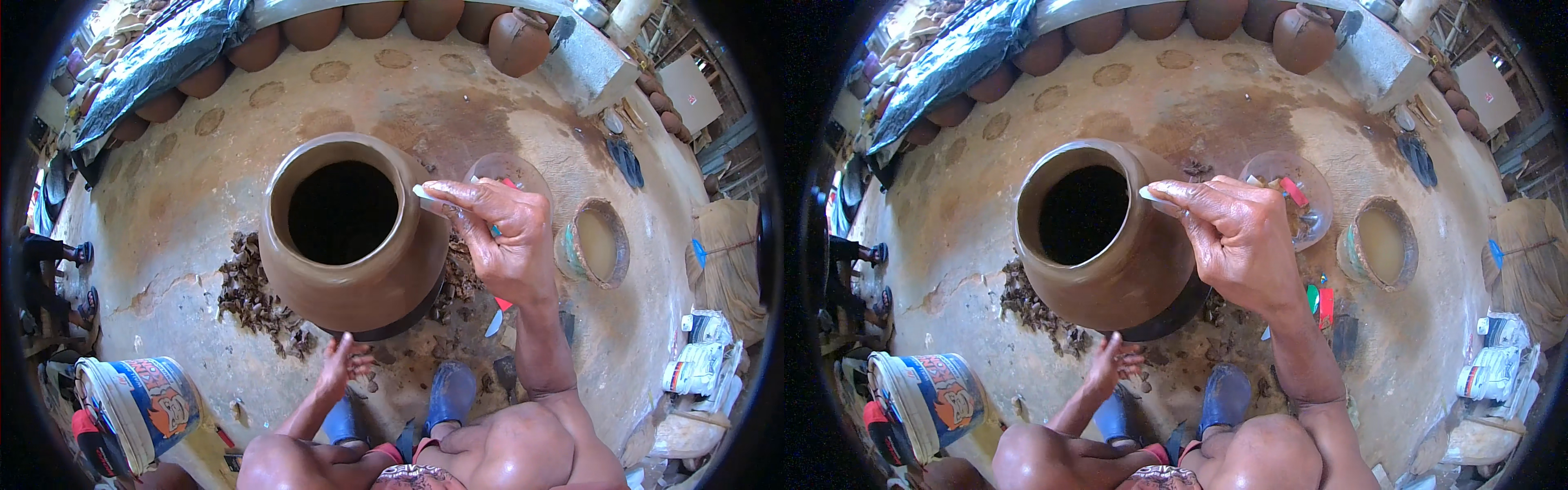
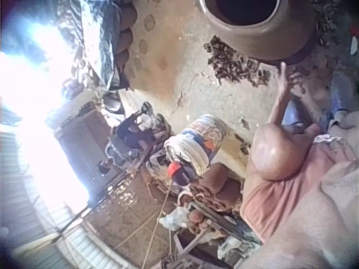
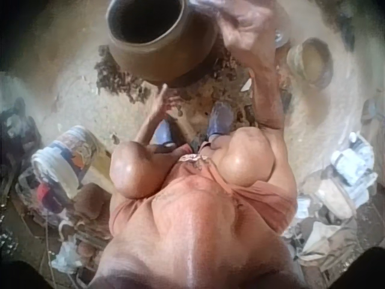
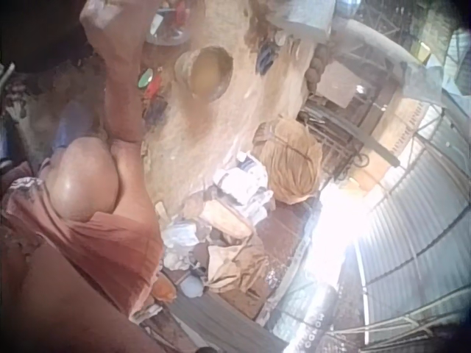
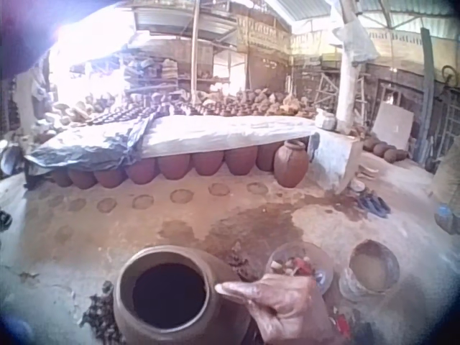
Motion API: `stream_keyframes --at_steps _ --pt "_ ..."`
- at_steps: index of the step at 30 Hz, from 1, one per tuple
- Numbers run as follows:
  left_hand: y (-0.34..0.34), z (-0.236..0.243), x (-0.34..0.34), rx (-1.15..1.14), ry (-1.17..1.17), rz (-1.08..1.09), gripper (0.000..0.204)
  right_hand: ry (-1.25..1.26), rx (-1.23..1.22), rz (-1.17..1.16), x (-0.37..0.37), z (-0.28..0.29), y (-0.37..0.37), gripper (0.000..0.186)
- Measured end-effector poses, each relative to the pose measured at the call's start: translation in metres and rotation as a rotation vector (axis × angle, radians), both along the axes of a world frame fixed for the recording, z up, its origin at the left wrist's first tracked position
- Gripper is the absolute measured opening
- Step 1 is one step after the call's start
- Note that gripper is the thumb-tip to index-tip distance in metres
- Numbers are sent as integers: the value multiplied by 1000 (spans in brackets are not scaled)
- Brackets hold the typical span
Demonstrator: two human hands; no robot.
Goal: The person uses small scraping tools to smooth the exterior of a clay pot on a spinning wheel, then uses a cloth to smooth the interior rim before picking up the pot and placing it on the ground with others.
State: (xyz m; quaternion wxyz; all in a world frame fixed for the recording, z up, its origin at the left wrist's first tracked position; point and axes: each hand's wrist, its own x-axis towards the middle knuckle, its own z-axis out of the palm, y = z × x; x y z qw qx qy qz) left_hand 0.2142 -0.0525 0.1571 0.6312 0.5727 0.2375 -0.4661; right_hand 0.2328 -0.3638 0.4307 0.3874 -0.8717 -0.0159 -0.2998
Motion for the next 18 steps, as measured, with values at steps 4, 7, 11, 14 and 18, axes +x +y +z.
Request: stream_keyframes --at_steps 4,7,11,14,18 --pt "23 -26 103 36 -345 207 52 -54 -20 -5 2 -1 11 28" --pt "35 -45 157 -91 -576 94 42 -69 -44 -37 0 -2 14 28" --pt "-19 -43 57 192 -645 337 47 -27 -64 -58 -7 -1 15 29" --pt "-17 -16 -13 -50 -5 -110 71 -24 -99 -80 -11 -3 16 29" --pt "15 -12 50 73 -199 12 73 -31 -80 -74 -7 7 26 29"
